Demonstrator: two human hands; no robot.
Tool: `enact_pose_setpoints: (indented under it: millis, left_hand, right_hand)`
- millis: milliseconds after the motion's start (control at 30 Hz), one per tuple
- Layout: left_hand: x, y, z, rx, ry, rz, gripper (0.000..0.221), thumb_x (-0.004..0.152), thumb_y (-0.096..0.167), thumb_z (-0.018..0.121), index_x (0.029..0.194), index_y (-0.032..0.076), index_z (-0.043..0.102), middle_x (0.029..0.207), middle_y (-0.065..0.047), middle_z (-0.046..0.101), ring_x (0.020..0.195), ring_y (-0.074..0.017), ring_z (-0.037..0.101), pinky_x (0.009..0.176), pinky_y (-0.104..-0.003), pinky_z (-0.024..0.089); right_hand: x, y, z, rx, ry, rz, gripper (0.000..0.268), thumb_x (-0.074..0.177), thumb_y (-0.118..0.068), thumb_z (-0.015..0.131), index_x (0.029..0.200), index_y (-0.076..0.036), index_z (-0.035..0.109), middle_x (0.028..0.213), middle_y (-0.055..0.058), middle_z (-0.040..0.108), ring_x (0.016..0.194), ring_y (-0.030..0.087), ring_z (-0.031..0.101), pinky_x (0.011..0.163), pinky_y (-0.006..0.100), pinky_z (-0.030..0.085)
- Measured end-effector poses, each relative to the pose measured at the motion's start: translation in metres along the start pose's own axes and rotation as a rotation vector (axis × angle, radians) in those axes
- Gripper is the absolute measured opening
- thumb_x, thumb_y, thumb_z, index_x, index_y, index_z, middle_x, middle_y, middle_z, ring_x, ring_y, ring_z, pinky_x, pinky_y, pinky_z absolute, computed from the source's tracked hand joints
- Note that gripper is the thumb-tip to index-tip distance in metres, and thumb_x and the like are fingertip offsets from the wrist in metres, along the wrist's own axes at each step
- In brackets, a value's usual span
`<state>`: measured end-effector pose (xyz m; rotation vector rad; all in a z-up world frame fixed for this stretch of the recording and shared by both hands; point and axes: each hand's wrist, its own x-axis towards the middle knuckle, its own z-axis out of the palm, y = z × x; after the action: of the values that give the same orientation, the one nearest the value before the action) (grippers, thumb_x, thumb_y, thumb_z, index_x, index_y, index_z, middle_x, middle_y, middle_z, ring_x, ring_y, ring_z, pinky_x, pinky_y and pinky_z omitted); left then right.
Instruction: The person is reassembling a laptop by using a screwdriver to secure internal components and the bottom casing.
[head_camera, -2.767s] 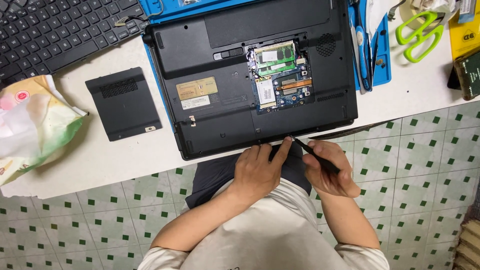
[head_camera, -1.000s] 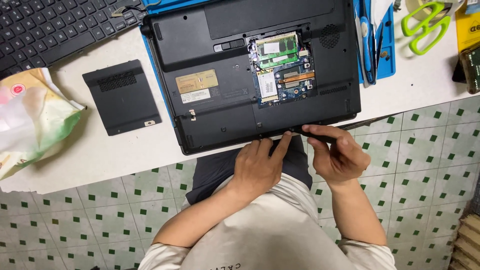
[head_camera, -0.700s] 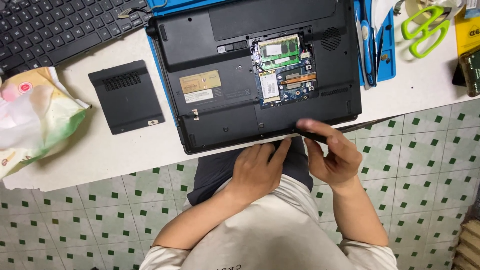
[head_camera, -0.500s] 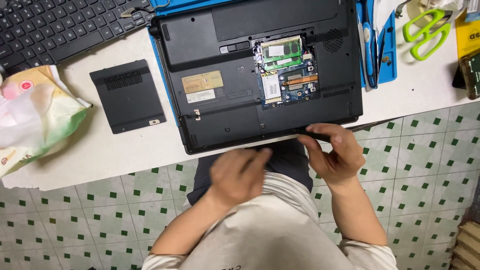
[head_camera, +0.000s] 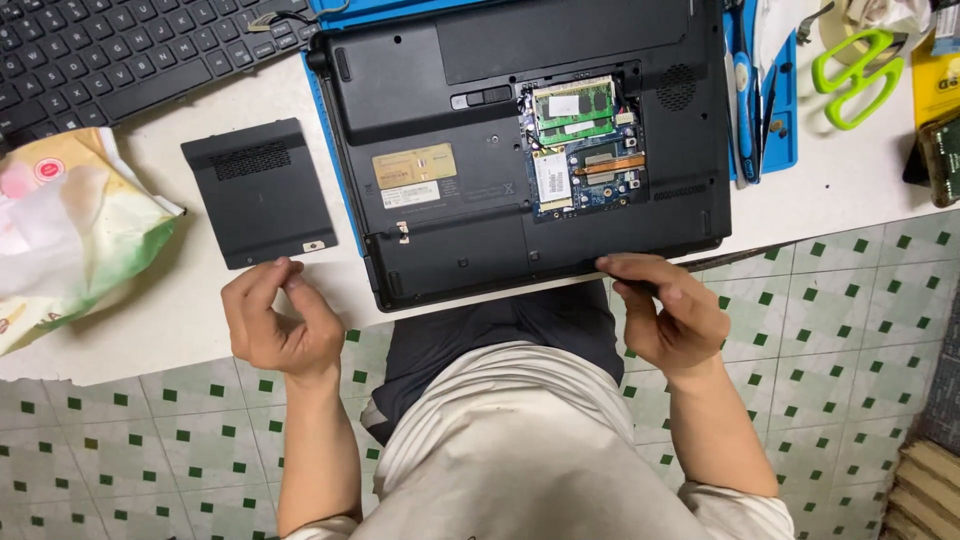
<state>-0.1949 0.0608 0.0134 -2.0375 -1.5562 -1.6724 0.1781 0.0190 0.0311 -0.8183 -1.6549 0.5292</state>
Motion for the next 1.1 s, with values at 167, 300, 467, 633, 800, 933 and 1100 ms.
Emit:
enact_pose_setpoints:
  millis: [167,300,467,633,800,933,1100]
  left_hand:
    - [-0.008,-0.001,0.011,-0.042,0.008,-0.004,0.010,0.090,-0.015,0.065,0.095,-0.011,0.073,0.075,-0.018,0.067,0.065,-0.0325,0.061,0.065,-0.043,0.052]
    - [-0.009,-0.003,0.012,-0.041,0.011,-0.019,0.009,0.091,-0.014,0.066,0.094,-0.011,0.073,0.076,-0.019,0.068,0.067,-0.0333,0.062,0.067,-0.043,0.052]
    - [-0.014,-0.006,0.013,-0.026,-0.003,-0.022,0.009,0.090,-0.014,0.066,0.093,-0.009,0.074,0.076,-0.018,0.068,0.066,-0.0330,0.063,0.066,-0.042,0.053]
    - [-0.017,-0.008,0.014,-0.020,-0.016,-0.019,0.013,0.088,-0.015,0.065,0.090,-0.007,0.074,0.077,-0.017,0.068,0.066,-0.0323,0.063,0.067,-0.041,0.053]
    - [-0.004,0.022,0.013,0.106,-0.057,0.125,0.017,0.089,-0.013,0.060,0.083,-0.001,0.070,0.074,-0.016,0.065,0.062,-0.0319,0.058,0.063,-0.042,0.050]
    - [-0.004,0.097,0.046,-0.299,-0.366,0.089,0.028,0.084,0.009,0.067,0.109,0.013,0.077,0.102,-0.013,0.071,0.092,-0.0363,0.068,0.081,-0.047,0.054]
    - [0.009,0.171,0.118,-0.409,-0.502,0.125,0.027,0.094,0.018,0.062,0.113,0.002,0.072,0.099,-0.014,0.064,0.081,-0.0352,0.064,0.064,-0.044,0.048]
  right_hand:
    - [-0.002,0.006,-0.006,-0.161,0.043,-0.063,0.079,0.081,0.017,0.081,0.147,-0.008,0.045,0.095,0.031,0.066,0.078,0.047,0.074,0.068,0.055,0.063]
    - [0.005,-0.004,0.006,-0.010,0.023,0.026,0.075,0.085,0.023,0.069,0.148,-0.014,0.049,0.098,0.032,0.069,0.081,0.049,0.074,0.072,0.058,0.064]
    - [0.002,0.004,-0.005,-0.151,0.043,-0.049,0.082,0.080,0.016,0.082,0.149,-0.014,0.048,0.094,0.029,0.066,0.079,0.047,0.073,0.068,0.056,0.063]
    - [0.011,-0.003,0.006,-0.010,0.003,-0.001,0.078,0.085,0.022,0.070,0.149,-0.018,0.049,0.097,0.032,0.069,0.081,0.052,0.074,0.071,0.059,0.063]
    - [-0.006,0.009,-0.004,-0.205,0.074,-0.061,0.088,0.076,0.015,0.087,0.150,-0.016,0.051,0.087,0.028,0.067,0.070,0.045,0.072,0.060,0.054,0.062]
    - [-0.002,0.003,-0.003,-0.259,-0.010,-0.030,0.072,0.093,-0.004,0.066,0.157,-0.026,0.041,0.105,0.028,0.069,0.086,0.048,0.074,0.065,0.054,0.062]
    - [0.019,-0.013,0.000,-0.345,0.038,-0.146,0.025,0.095,-0.009,0.063,0.119,-0.003,0.070,0.109,0.031,0.071,0.092,0.049,0.073,0.076,0.058,0.059]
